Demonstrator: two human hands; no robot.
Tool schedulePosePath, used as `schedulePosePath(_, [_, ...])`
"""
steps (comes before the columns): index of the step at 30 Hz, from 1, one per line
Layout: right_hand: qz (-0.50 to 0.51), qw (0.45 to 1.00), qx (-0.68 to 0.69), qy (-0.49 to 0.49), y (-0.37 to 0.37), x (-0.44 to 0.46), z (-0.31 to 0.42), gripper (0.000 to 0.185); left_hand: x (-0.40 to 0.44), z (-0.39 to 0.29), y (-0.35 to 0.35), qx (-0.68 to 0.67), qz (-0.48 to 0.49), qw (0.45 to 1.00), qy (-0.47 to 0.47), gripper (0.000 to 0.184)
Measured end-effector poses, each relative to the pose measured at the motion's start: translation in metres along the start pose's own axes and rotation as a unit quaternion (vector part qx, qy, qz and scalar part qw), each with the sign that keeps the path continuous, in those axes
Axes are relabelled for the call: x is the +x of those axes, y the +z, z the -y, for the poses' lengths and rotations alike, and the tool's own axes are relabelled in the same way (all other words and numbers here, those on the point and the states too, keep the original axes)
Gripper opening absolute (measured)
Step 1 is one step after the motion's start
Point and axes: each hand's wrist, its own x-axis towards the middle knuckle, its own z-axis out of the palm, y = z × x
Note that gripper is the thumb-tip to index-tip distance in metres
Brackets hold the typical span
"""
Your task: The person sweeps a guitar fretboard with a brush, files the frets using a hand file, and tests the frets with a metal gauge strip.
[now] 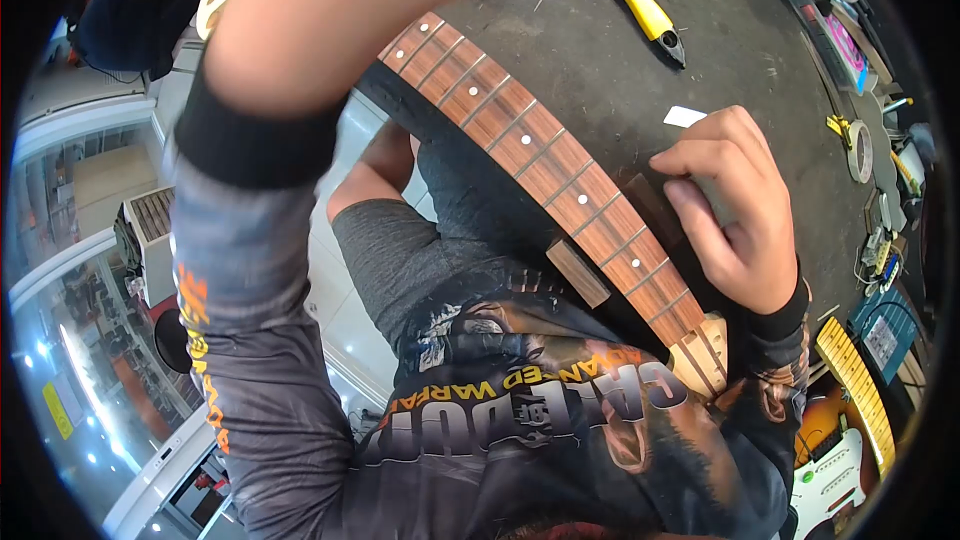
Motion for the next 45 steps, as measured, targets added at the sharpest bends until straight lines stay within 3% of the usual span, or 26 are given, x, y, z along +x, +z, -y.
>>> schedulePosePath(2, [0.002, 1.000, 0.004, -0.018, 0.004, 0.002, 0.006, 0.035, -0.052, -0.018, -0.026, -0.157, -0.040, 0.982, -0.096, 0.049])
schedulePosePath(5, [0.032, 0.998, -0.019, -0.060, 0.010, 0.014, 0.022, 0.049, -0.145, -0.049, -0.051, -0.343, -0.108, 0.905, -0.227, 0.068])
schedulePosePath(7, [0.039, 0.994, -0.046, -0.088, 0.019, 0.020, 0.030, 0.056, -0.208, -0.073, -0.060, -0.360, -0.110, 0.877, -0.298, 0.081])
schedulePosePath(10, [0.036, 0.987, -0.081, -0.133, 0.031, 0.027, 0.033, 0.063, -0.282, -0.104, -0.076, -0.260, -0.032, 0.894, -0.363, 0.067])
schedulePosePath(12, [0.041, 0.985, -0.083, -0.144, 0.037, 0.031, 0.033, 0.065, -0.310, -0.116, -0.083, -0.158, 0.035, 0.922, -0.353, 0.063])
schedulePosePath(15, [0.047, 0.985, -0.077, -0.147, 0.048, 0.033, 0.033, 0.068, -0.314, -0.129, -0.080, -0.126, 0.062, 0.922, -0.362, 0.064])
schedulePosePath(18, [0.060, 0.986, -0.071, -0.137, 0.054, 0.030, 0.031, 0.078, -0.314, -0.135, -0.090, -0.074, 0.152, 0.920, -0.353, 0.063])
schedulePosePath(28, [0.099, 0.991, -0.035, -0.086, 0.053, 0.028, 0.030, 0.089, -0.303, -0.139, -0.085, -0.031, 0.164, 0.930, -0.328, 0.079])
schedulePosePath(45, [0.121, 0.989, -0.047, -0.074, 0.055, 0.029, 0.031, 0.094, -0.295, -0.151, -0.086, 0.010, 0.160, 0.920, -0.357, 0.079])
